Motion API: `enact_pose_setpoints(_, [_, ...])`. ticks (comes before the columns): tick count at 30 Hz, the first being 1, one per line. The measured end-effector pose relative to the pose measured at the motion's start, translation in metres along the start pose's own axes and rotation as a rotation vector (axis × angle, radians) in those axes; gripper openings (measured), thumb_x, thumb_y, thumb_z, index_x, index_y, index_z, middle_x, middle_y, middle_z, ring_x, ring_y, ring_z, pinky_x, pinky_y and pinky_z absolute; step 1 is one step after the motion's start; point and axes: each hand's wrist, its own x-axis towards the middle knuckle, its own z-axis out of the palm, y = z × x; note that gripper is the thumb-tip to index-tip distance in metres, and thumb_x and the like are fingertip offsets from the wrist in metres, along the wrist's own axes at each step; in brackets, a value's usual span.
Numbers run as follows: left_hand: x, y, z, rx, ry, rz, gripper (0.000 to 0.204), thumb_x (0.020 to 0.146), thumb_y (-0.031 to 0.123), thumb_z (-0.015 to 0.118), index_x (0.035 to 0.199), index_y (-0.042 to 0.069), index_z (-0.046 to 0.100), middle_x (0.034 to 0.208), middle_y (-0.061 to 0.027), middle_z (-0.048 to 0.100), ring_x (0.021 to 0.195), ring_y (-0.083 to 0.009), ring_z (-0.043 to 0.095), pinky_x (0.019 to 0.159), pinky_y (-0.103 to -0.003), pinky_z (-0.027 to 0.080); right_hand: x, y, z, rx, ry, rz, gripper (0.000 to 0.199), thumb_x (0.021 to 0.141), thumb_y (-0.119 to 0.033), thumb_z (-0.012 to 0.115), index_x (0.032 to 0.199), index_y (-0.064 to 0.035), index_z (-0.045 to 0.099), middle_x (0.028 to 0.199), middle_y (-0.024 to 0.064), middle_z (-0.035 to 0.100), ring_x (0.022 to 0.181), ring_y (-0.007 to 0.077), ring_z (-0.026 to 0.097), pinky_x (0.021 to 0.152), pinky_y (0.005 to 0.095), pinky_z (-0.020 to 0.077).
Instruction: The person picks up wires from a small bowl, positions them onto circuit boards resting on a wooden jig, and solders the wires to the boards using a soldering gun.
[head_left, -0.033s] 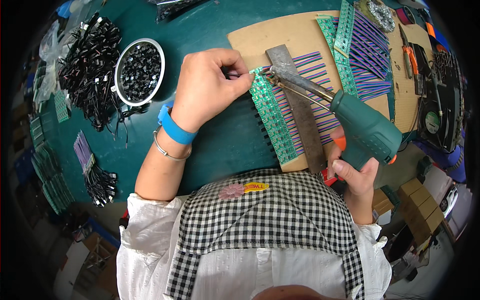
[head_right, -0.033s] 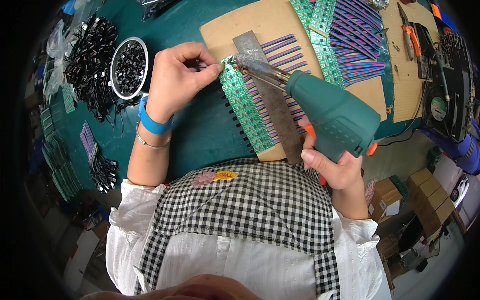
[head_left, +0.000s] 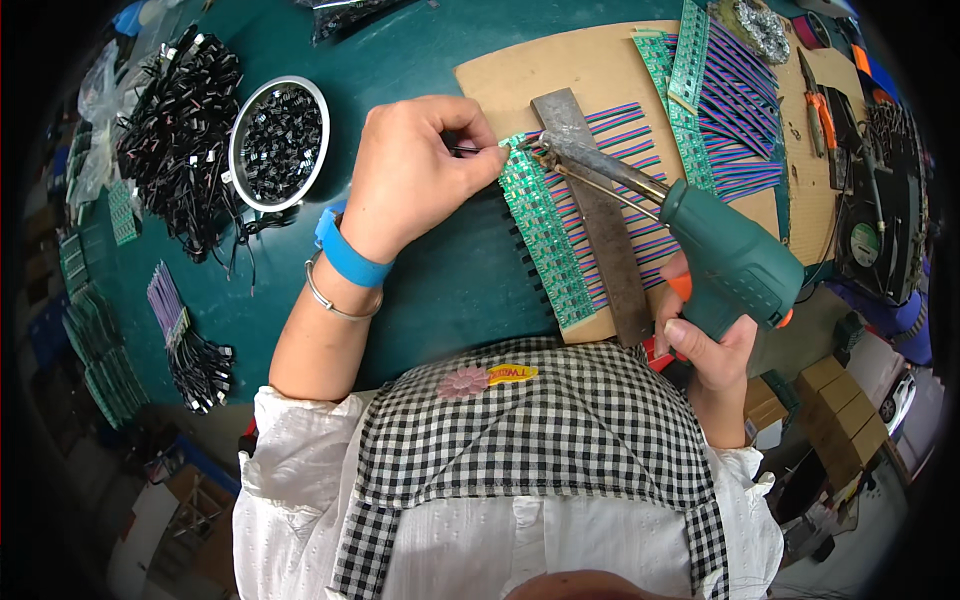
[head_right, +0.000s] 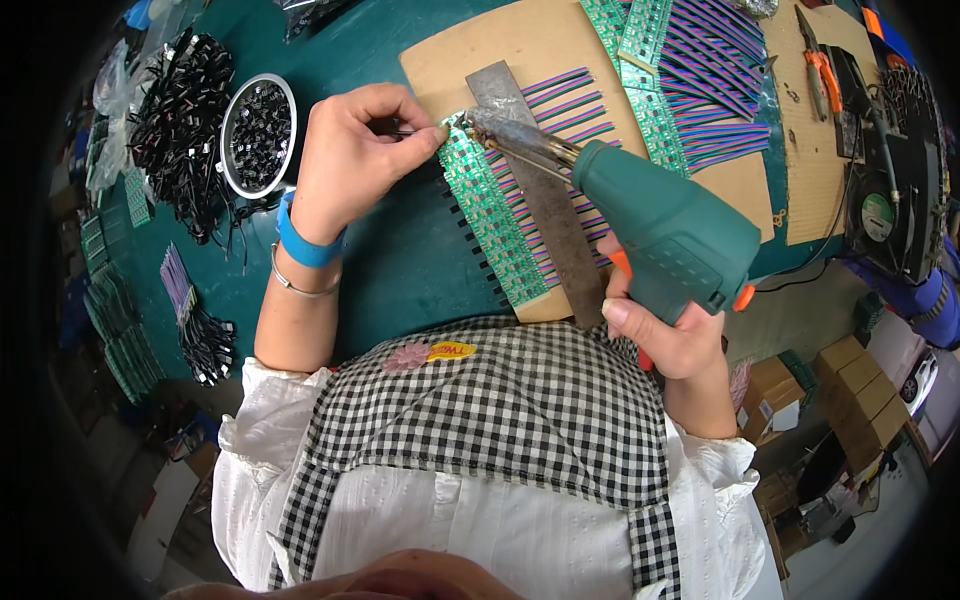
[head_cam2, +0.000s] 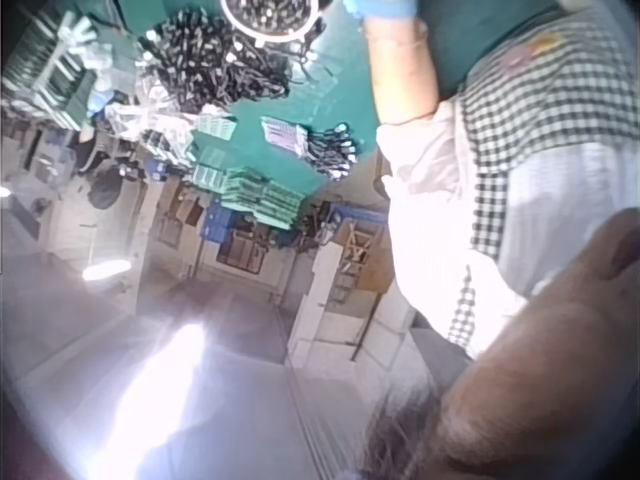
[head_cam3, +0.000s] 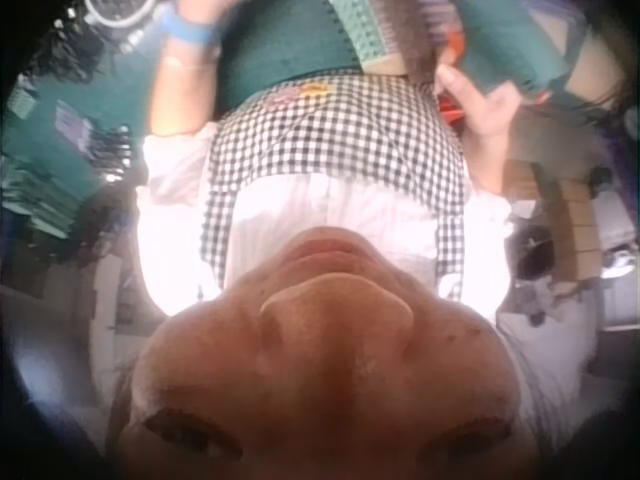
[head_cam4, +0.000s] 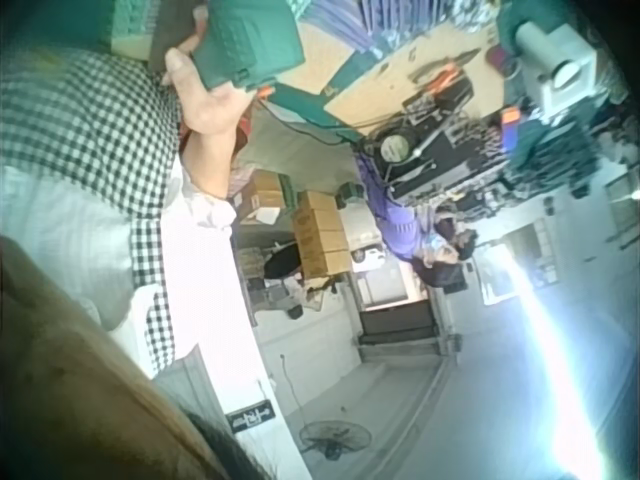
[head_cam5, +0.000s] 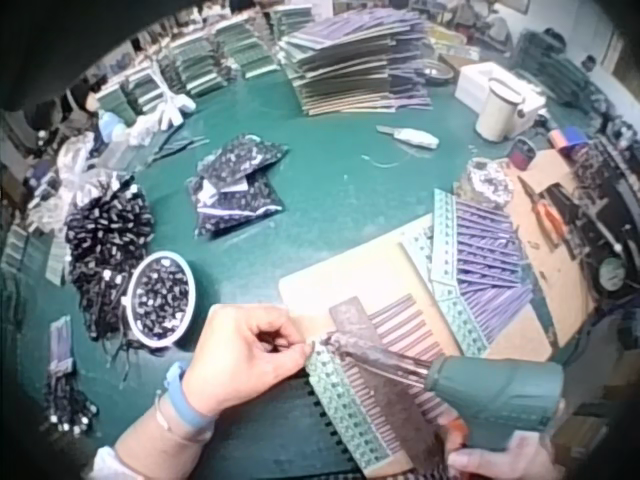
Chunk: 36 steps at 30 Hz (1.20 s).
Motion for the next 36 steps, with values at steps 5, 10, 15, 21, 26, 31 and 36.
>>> enact_pose_setpoints(5, [0.001, -0.005, 0.000, -0.061, -0.033, -0.046, 0.010, 0.067, 0.011, 0.072, 0.070, 0.003, 0.066, 0.061, -0.0066, 0.063, 0.055, -0.0119, 0.060, 0.055, -0.025, 0.048, -0.001, -0.001, 0.003, -0.005, 0.020, 0.031, 0.047, 0.077, 0.004, 0.064, 0.119, 0.0101, 0.043, 0.109, 0.0188, 0.052, 0.062, 0.0153, 0.057, 0.050, 0.0246, 0.0491])
enact_pose_setpoints(10, [0.005, -0.007, -0.005, -0.106, -0.104, -0.081, 0.011, 0.067, 0.012, 0.072, 0.072, 0.002, 0.068, 0.062, -0.0057, 0.064, 0.058, -0.0116, 0.060, 0.057, -0.025, 0.049, -0.003, 0.002, 0.001, 0.016, 0.031, 0.038, 0.050, 0.076, 0.004, 0.065, 0.120, 0.0094, 0.042, 0.106, 0.0171, 0.051, 0.063, 0.0156, 0.057, 0.050, 0.0246, 0.0492])
enact_pose_setpoints(15, [0.008, -0.007, -0.008, -0.071, -0.111, -0.038, 0.014, 0.067, 0.012, 0.072, 0.074, 0.001, 0.069, 0.064, -0.0073, 0.065, 0.058, -0.0132, 0.061, 0.057, -0.027, 0.050, -0.005, 0.002, -0.005, 0.008, 0.038, 0.106, 0.053, 0.076, 0.004, 0.066, 0.122, 0.0085, 0.041, 0.104, 0.0172, 0.051, 0.065, 0.0158, 0.057, 0.051, 0.0243, 0.0496])
enact_pose_setpoints(21, [0.008, 0.000, -0.007, 0.042, -0.103, -0.001, 0.013, 0.072, 0.008, 0.073, 0.073, -0.002, 0.066, 0.065, -0.0012, 0.060, 0.061, -0.0046, 0.052, 0.056, -0.021, 0.044, -0.005, 0.001, -0.004, 0.000, 0.041, 0.108, 0.055, 0.076, 0.004, 0.066, 0.124, 0.0084, 0.041, 0.104, 0.0172, 0.051, 0.066, 0.0157, 0.058, 0.052, 0.0241, 0.0502])
enact_pose_setpoints(26, [0.005, 0.000, -0.005, 0.053, -0.096, -0.001, 0.011, 0.072, 0.008, 0.072, 0.074, -0.001, 0.066, 0.064, -0.0017, 0.062, 0.060, -0.0049, 0.053, 0.056, -0.021, 0.045, -0.006, 0.001, 0.000, 0.005, 0.046, 0.107, 0.055, 0.076, 0.005, 0.064, 0.125, 0.0086, 0.040, 0.103, 0.0168, 0.051, 0.065, 0.0153, 0.058, 0.052, 0.0242, 0.0501])
enact_pose_setpoints(31, [0.002, -0.001, -0.002, 0.052, -0.060, 0.018, 0.011, 0.073, 0.008, 0.071, 0.074, -0.001, 0.066, 0.064, -0.0024, 0.062, 0.060, -0.0051, 0.055, 0.057, -0.021, 0.046, -0.009, 0.006, -0.004, 0.015, 0.006, 0.128, 0.053, 0.076, 0.007, 0.063, 0.124, 0.0084, 0.040, 0.098, 0.0152, 0.053, 0.064, 0.0152, 0.058, 0.052, 0.0242, 0.0502])
enact_pose_setpoints(36, [0.003, 0.000, -0.002, 0.061, -0.055, 0.011, 0.010, 0.072, 0.008, 0.071, 0.074, -0.001, 0.066, 0.064, -0.0028, 0.062, 0.059, -0.0055, 0.055, 0.057, -0.021, 0.046, -0.004, 0.001, 0.005, -0.044, 0.143, 0.120, 0.046, 0.075, -0.005, 0.067, 0.111, 0.0085, 0.042, 0.071, 0.0121, 0.053, 0.051, 0.0164, 0.054, 0.046, 0.0253, 0.0452])
